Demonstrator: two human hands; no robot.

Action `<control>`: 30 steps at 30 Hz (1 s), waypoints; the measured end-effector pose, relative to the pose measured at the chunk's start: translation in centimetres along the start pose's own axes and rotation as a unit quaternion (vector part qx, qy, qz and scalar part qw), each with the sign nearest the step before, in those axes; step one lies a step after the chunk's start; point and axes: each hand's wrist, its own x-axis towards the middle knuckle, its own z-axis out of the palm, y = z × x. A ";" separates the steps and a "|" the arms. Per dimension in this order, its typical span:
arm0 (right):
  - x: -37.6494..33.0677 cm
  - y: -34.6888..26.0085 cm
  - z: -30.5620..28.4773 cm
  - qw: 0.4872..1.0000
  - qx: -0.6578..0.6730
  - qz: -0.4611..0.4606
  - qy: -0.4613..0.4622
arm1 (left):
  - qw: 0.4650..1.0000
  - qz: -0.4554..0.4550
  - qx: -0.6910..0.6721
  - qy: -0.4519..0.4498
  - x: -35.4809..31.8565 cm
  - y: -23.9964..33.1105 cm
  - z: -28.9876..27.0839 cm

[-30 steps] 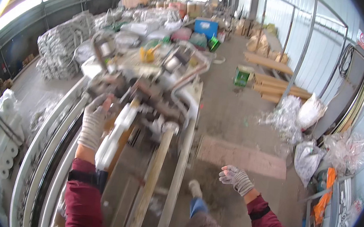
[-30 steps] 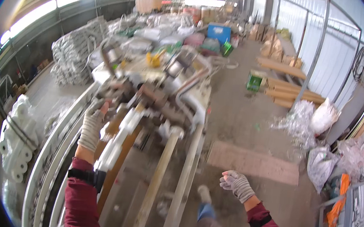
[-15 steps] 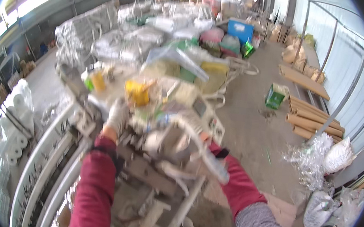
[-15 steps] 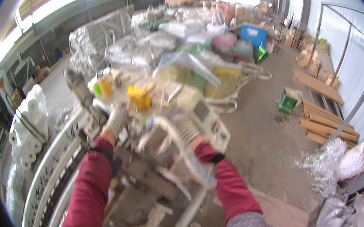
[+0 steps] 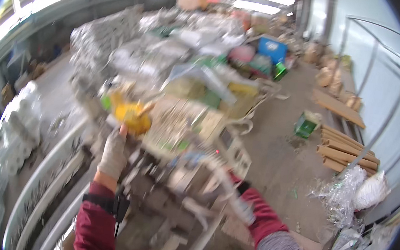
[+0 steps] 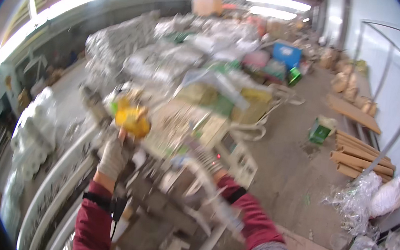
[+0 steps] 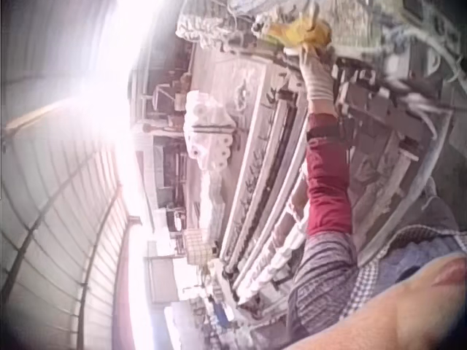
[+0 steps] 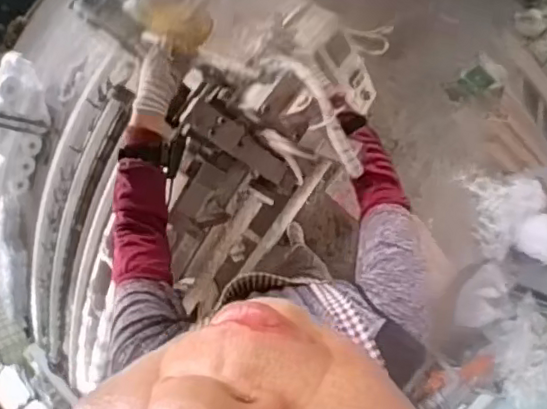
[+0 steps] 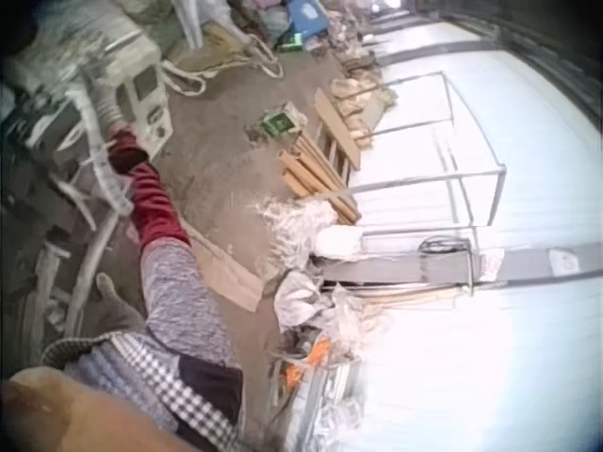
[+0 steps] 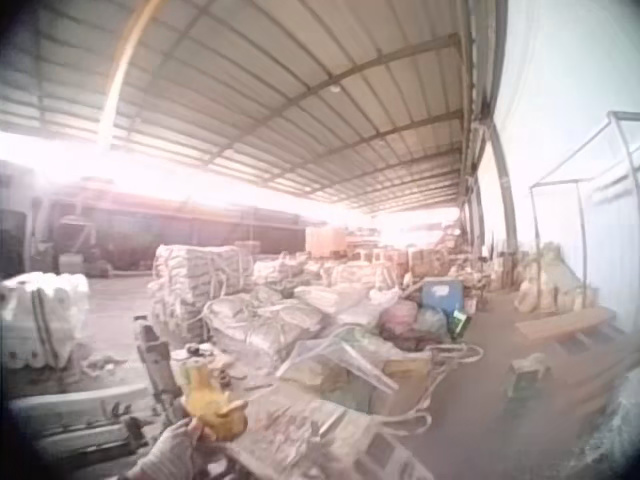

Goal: Operating a film-wrapping machine and loading white pipe cores.

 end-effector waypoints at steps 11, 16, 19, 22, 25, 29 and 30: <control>-32.5 0.3 11.6 0.922 -0.376 0.078 -0.037 | 0.982 0.089 0.104 0.131 -38.2 4.1 -8.1; -32.8 0.3 31.9 0.862 -0.375 -0.210 -0.269 | 0.969 0.049 0.094 0.225 -52.7 2.1 -11.6; -34.7 2.2 36.3 0.732 -0.482 -0.207 -0.435 | 0.962 0.013 0.093 0.255 -58.9 2.4 -14.2; -38.0 3.8 40.1 0.738 -0.461 -0.258 -0.420 | 0.957 0.028 0.108 0.268 -63.3 2.3 -16.8; -40.1 4.5 42.1 0.758 -0.443 -0.239 -0.414 | 0.959 0.033 0.086 0.267 -65.4 3.3 -18.2; -40.9 5.0 43.4 0.795 -0.408 -0.259 -0.367 | 0.963 0.043 0.083 0.254 -66.2 3.1 -19.3; -40.9 4.8 43.4 0.795 -0.407 -0.259 -0.369 | 0.962 0.043 0.083 0.256 -66.1 3.3 -19.3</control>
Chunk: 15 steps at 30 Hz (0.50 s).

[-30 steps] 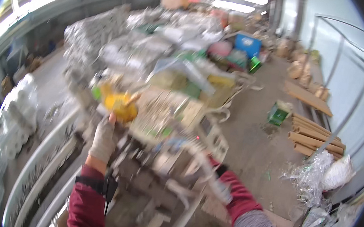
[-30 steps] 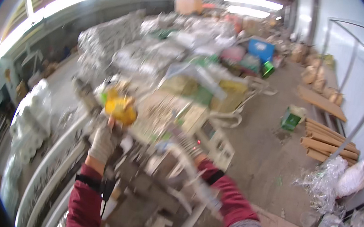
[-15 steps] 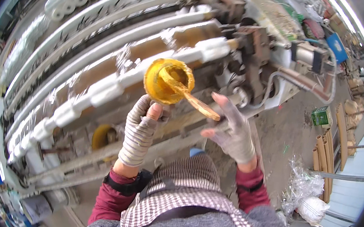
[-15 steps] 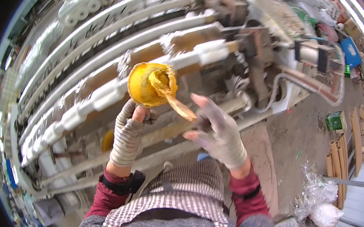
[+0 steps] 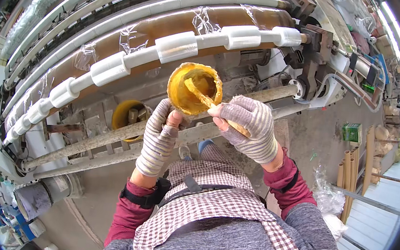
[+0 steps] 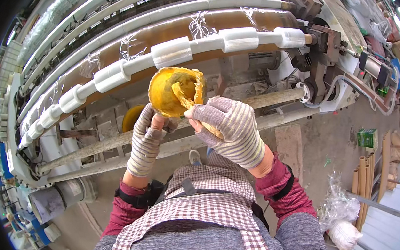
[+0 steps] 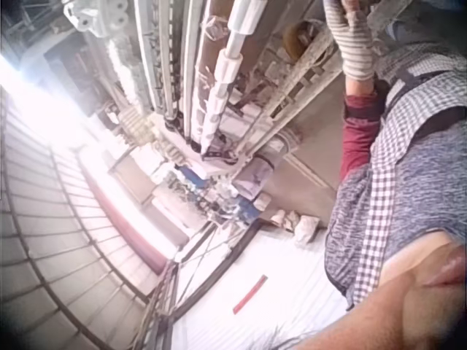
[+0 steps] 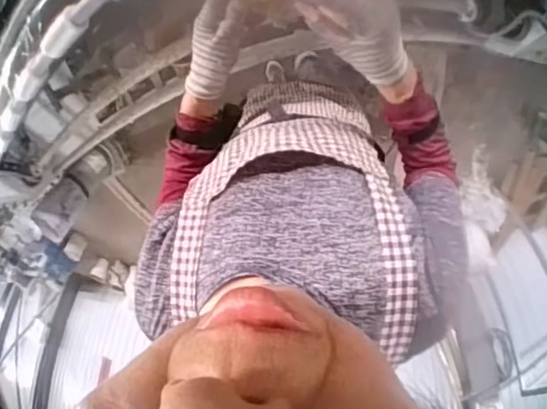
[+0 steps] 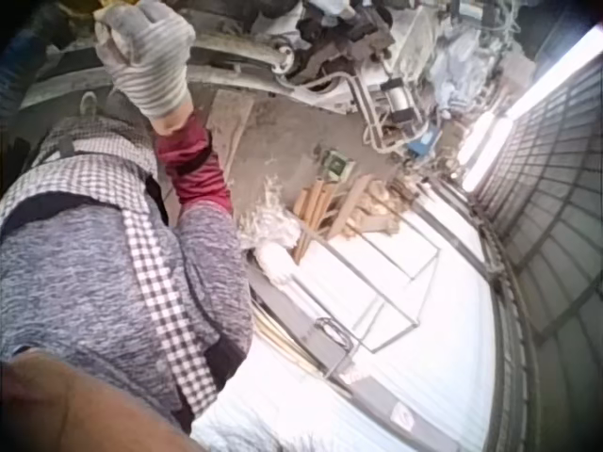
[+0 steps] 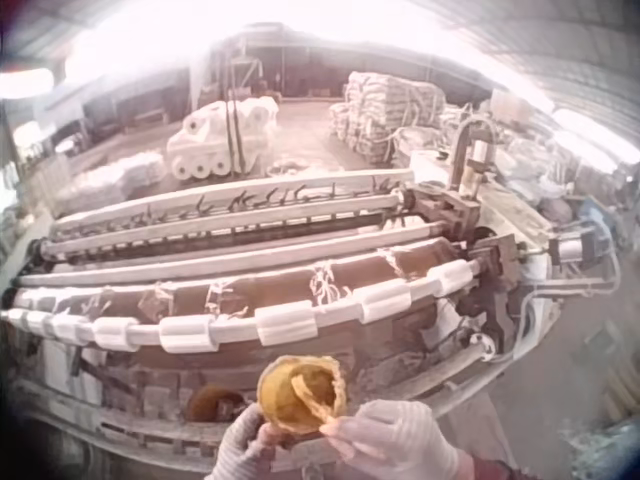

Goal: Operating a film-wrapping machine and loading white pipe cores.

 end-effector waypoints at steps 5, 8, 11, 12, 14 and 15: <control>1.6 1.0 -1.2 1.000 0.014 -0.004 0.011 | 1.000 0.008 0.012 -0.014 2.5 1.4 0.1; 3.5 1.8 -2.3 0.999 0.007 -0.014 0.034 | 0.999 0.011 0.011 -0.037 5.0 3.2 0.9; 4.1 3.6 -3.2 0.999 0.030 0.020 0.038 | 0.998 -0.017 0.018 -0.053 7.3 4.3 1.5; 5.0 4.5 -3.7 0.998 0.043 0.027 0.047 | 0.999 -0.036 0.020 -0.034 8.3 4.9 2.2; 6.0 6.2 -4.3 0.994 0.068 0.060 0.063 | 0.997 -0.009 0.067 -0.025 10.7 5.0 2.9; 6.3 6.9 -4.3 0.991 0.078 0.067 0.085 | 0.998 -0.007 0.061 -0.027 11.5 5.1 3.4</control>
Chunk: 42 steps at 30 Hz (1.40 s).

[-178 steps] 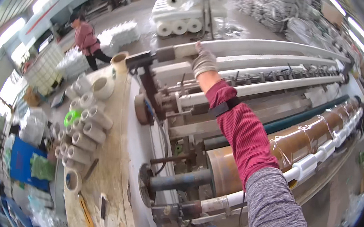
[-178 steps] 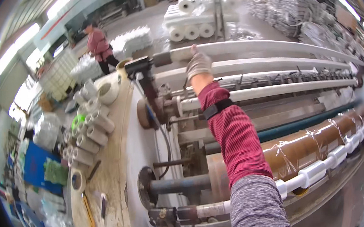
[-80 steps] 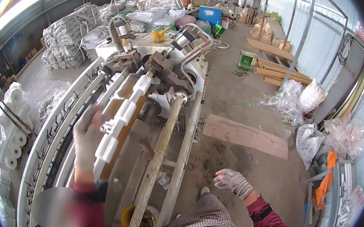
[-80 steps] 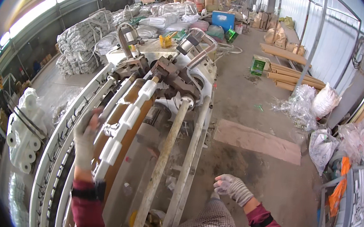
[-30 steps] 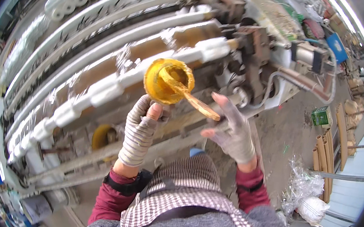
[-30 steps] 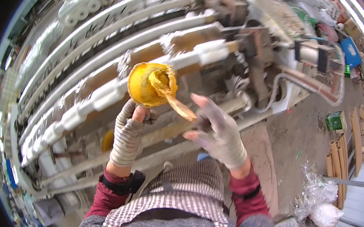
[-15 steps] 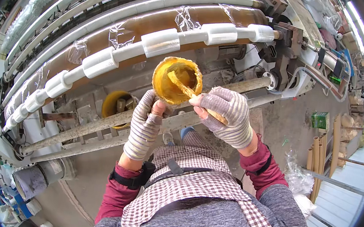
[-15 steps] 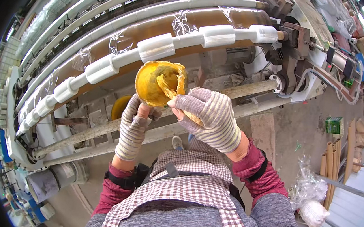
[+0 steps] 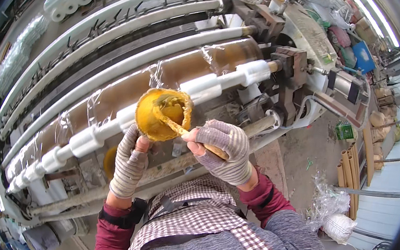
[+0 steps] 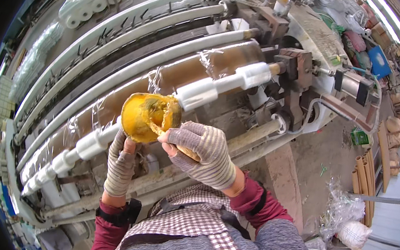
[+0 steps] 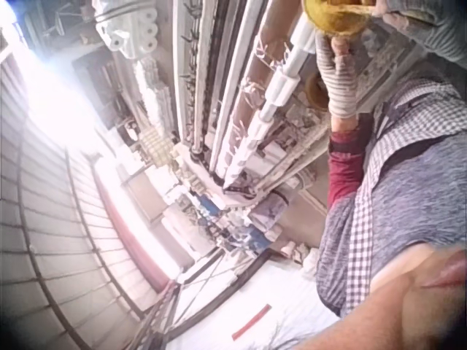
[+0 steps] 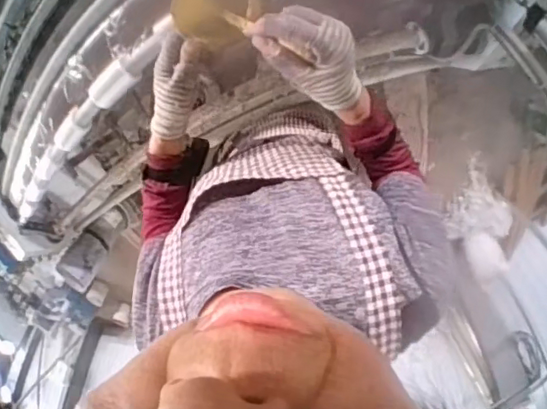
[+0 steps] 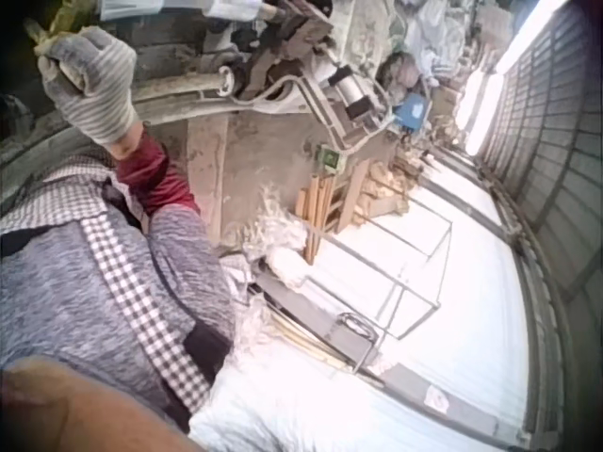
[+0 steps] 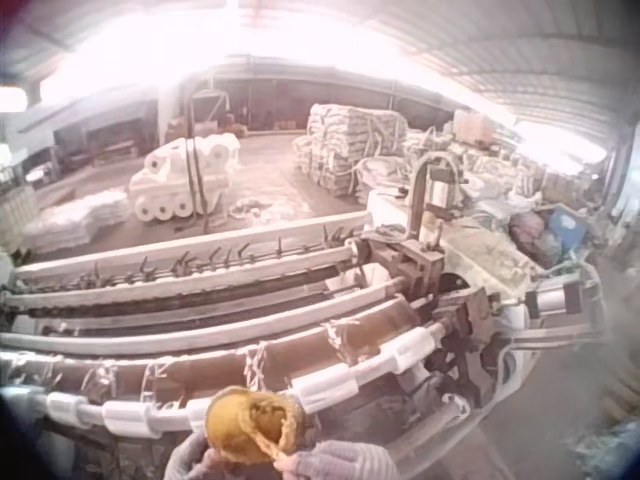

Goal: Operating a film-wrapping machine and loading white pipe cores.

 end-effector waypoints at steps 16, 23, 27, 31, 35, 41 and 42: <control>4.7 6.1 0.0 0.994 -0.042 0.047 0.093 | 0.989 0.046 0.136 -0.020 7.9 -1.6 2.2; 5.1 6.2 -0.3 0.989 -0.005 0.121 0.091 | 0.994 0.039 0.107 0.000 8.8 -2.9 2.4; 5.5 6.8 -0.8 0.955 0.077 0.232 0.170 | 0.993 0.031 0.107 -0.026 9.3 -1.9 2.8; 8.0 9.0 -0.9 0.972 -0.047 0.067 0.219 | 0.989 -0.044 0.110 -0.088 9.2 -0.1 4.0; 9.3 9.8 -1.9 0.962 -0.016 0.205 0.179 | 0.984 -0.060 0.095 -0.137 8.3 0.4 5.4; 9.8 12.8 -1.4 0.911 0.067 0.298 0.276 | 0.989 -0.054 0.109 -0.080 7.5 -1.1 6.4; 9.9 13.7 -1.5 0.918 0.051 0.274 0.283 | 0.988 -0.068 0.111 -0.082 7.6 -1.3 6.3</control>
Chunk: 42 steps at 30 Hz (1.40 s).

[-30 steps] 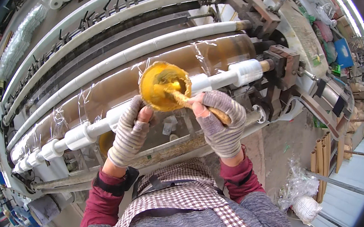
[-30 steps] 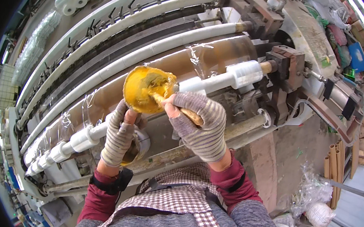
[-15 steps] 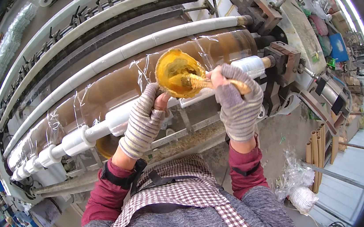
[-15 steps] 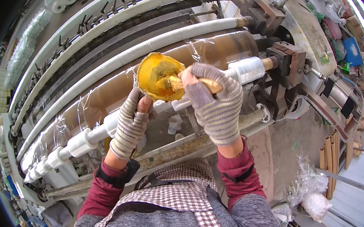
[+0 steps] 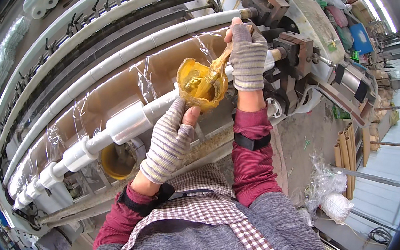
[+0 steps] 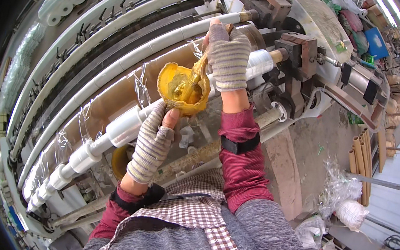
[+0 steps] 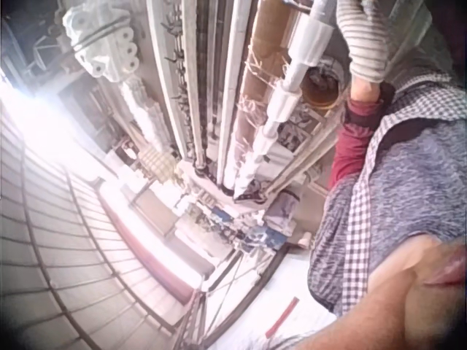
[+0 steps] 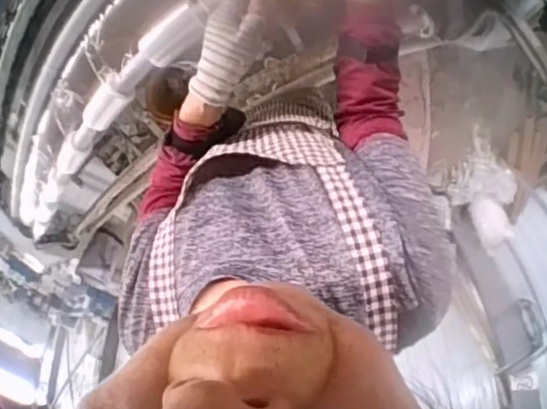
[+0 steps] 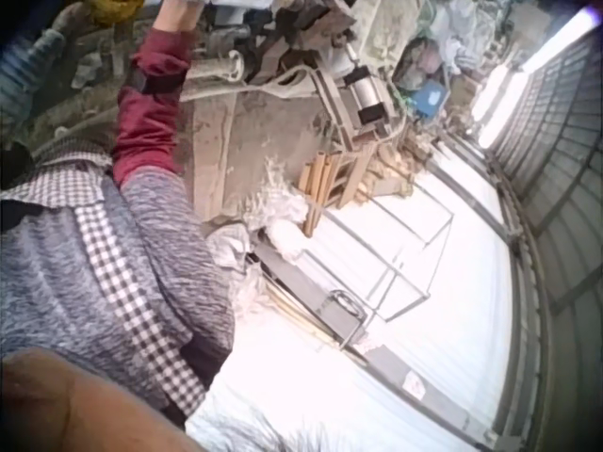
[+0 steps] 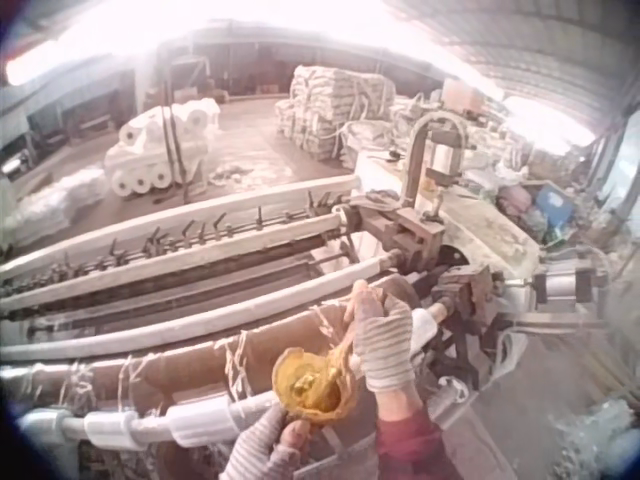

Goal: Operating a film-wrapping machine and loading white pipe cores.

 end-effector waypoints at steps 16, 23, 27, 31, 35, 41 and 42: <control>2.5 -3.0 -1.9 0.998 0.044 -0.040 0.032 | 0.996 0.067 0.018 0.055 -0.5 -0.2 0.1; 0.0 -4.2 -2.6 0.997 0.052 0.049 -0.013 | 0.982 0.118 0.085 0.123 3.8 -0.1 -1.7; 2.4 -4.1 -3.2 0.988 0.105 0.104 0.032 | 0.986 0.091 0.005 0.141 5.0 0.1 -2.5; 7.1 -0.2 -1.7 0.982 0.145 0.095 0.081 | 0.979 0.054 -0.098 0.173 5.4 -0.5 -3.7; 10.0 5.5 0.7 0.993 0.030 0.113 -0.003 | 0.959 0.118 -0.093 0.241 3.0 -3.1 -7.5; 8.1 4.4 -0.9 0.998 0.010 0.059 0.004 | 0.948 0.129 -0.081 0.279 -4.8 -2.2 -13.1; 6.7 3.3 0.3 0.997 0.057 0.054 -0.003 | 0.946 0.081 -0.082 0.302 -5.7 -1.7 -13.8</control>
